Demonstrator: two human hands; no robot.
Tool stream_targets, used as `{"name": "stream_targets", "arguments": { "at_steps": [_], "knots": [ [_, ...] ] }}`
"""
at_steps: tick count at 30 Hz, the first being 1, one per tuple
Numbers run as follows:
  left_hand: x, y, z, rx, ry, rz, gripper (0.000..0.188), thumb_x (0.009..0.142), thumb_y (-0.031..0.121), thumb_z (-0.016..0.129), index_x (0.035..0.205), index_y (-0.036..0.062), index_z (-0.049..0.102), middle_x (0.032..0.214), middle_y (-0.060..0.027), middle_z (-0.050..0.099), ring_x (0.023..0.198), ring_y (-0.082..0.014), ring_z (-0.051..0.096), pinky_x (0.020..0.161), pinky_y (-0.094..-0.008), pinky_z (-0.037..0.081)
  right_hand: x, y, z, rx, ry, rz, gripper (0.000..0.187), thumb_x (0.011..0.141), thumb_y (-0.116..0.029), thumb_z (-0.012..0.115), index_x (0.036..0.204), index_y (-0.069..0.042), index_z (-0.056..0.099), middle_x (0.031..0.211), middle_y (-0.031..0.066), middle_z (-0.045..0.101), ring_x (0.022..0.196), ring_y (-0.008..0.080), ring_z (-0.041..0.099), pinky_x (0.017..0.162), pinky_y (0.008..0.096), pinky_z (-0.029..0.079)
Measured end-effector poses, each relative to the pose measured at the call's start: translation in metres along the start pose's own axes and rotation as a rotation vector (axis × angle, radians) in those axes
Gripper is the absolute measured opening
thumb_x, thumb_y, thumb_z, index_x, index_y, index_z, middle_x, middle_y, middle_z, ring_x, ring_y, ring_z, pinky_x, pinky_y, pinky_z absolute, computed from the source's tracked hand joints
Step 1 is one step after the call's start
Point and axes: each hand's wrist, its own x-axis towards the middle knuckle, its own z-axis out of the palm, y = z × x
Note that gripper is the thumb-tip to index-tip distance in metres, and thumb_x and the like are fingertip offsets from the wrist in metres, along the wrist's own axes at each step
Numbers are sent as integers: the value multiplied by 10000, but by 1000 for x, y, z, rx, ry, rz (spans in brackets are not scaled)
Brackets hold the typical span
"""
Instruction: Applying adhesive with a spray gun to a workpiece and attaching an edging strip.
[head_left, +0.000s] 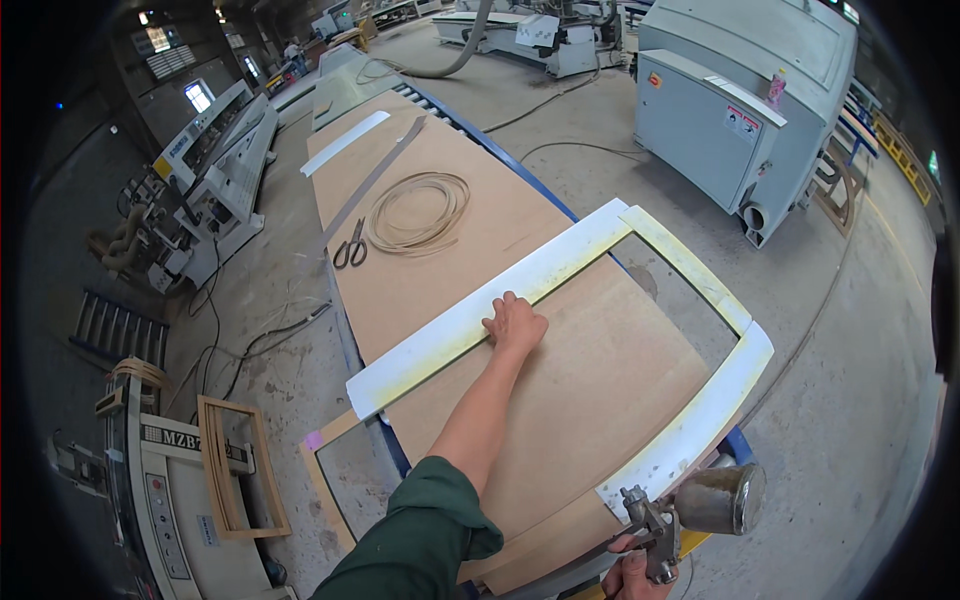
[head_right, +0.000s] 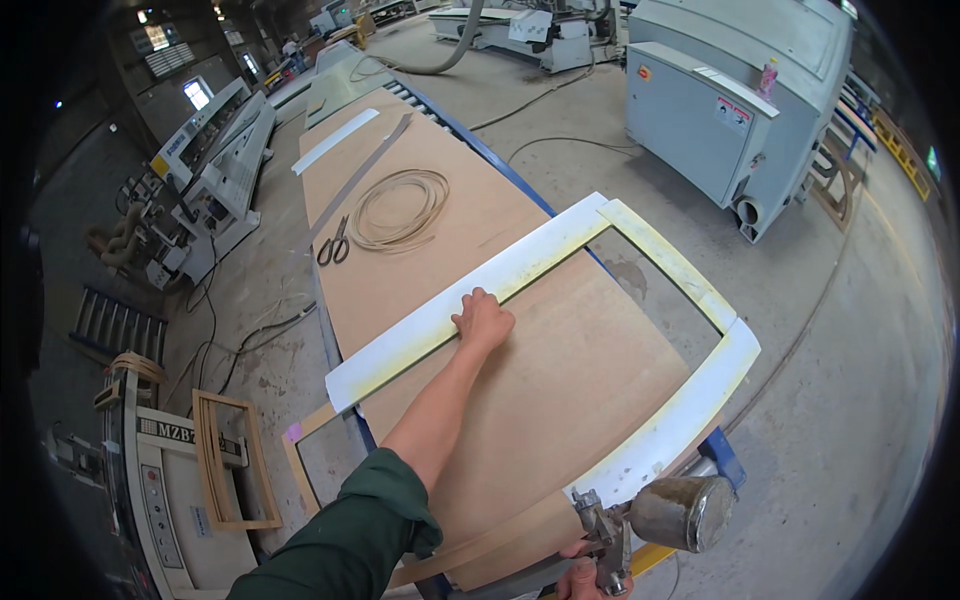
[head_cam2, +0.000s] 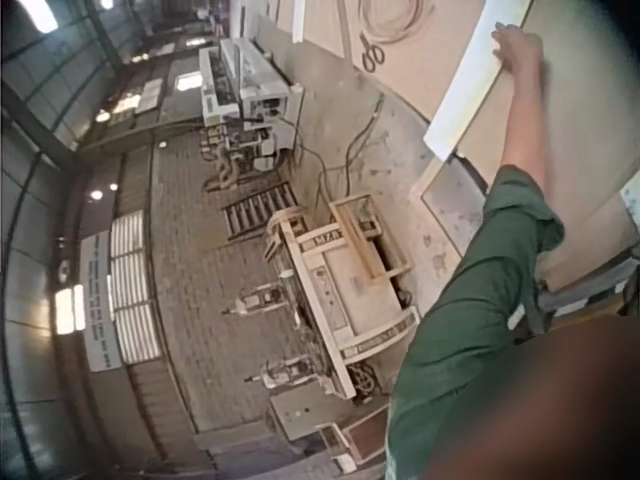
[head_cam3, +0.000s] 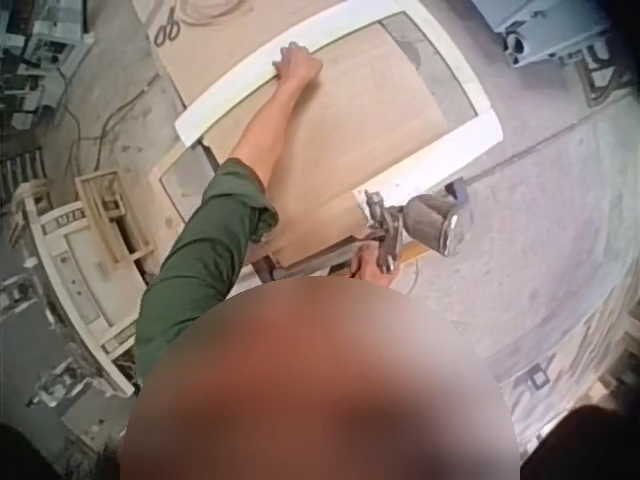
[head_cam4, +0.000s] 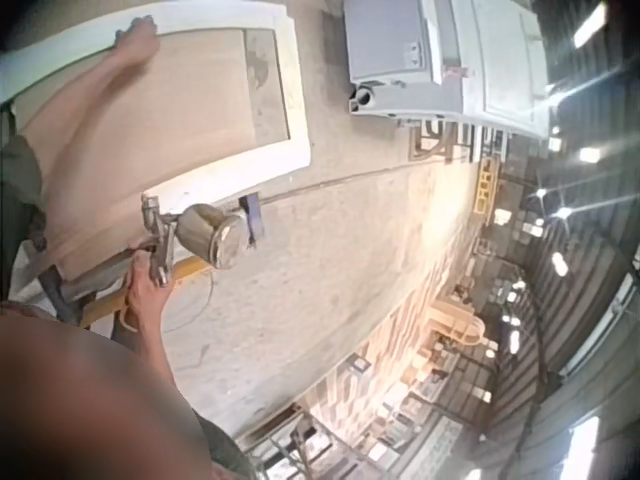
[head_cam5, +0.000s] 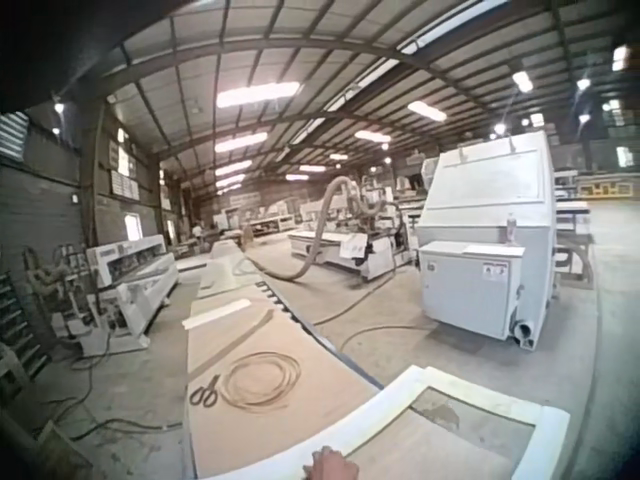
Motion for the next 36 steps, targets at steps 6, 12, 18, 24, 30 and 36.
{"name": "stream_targets", "arguments": {
  "at_steps": [6, 12, 18, 24, 30, 36],
  "knots": [
    [-11, 15, -31, 156, -113, -2, 436, 802, 176, 631, 1219, 73, 706, 1392, -166, 470, 1271, -386, 431, 1041, -652, 299, -38, 23, 4, 48, 83, 95, 165, 1025, -179, 604, 919, -53, 593, 571, -10, 479, 454, 88, 431, 413, 267, 334],
    [-28, 3, -28, 214, -156, -107, 591, 800, 207, 648, 1387, 207, 579, 1401, -188, 445, 1290, -446, 414, 998, -652, 298, -54, 23, -7, -62, 56, 58, 171, 1032, -176, 585, 922, -45, 589, 585, -4, 485, 470, 99, 446, 427, 270, 348],
    [-40, -7, -38, 305, -249, -39, 661, 801, 276, 662, 1446, 231, 526, 1414, -180, 442, 1290, -463, 429, 1012, -673, 284, -61, 13, -9, -82, 98, 90, 172, 1030, -196, 593, 998, -27, 593, 590, -12, 485, 480, 94, 443, 421, 266, 339],
    [-37, -29, -35, 241, -196, 121, 760, 835, 496, 659, 1524, 253, 452, 1530, -207, 435, 1398, -448, 411, 1033, -744, 301, -59, 26, -13, 12, 62, 17, 274, 1025, -263, 651, 1129, -13, 609, 682, -15, 526, 536, 78, 479, 471, 247, 365],
    [3, -85, -44, -120, -140, 98, 586, 862, 351, 566, 1304, -30, 617, 1221, -251, 677, 1213, -417, 612, 1047, -423, 472, -60, 14, 1, 18, 42, 74, 336, 1002, -284, 656, 1000, 52, 648, 647, 62, 611, 425, 81, 476, 400, 244, 359],
    [16, -103, -33, -14, -189, 66, 411, 833, 210, 519, 1097, -18, 736, 1342, -228, 618, 1234, -419, 583, 1048, -474, 457, -60, 15, 12, 149, -17, 63, 406, 979, -326, 717, 1088, 53, 620, 956, 150, 702, 485, 84, 525, 427, 242, 399]
  ]
}}
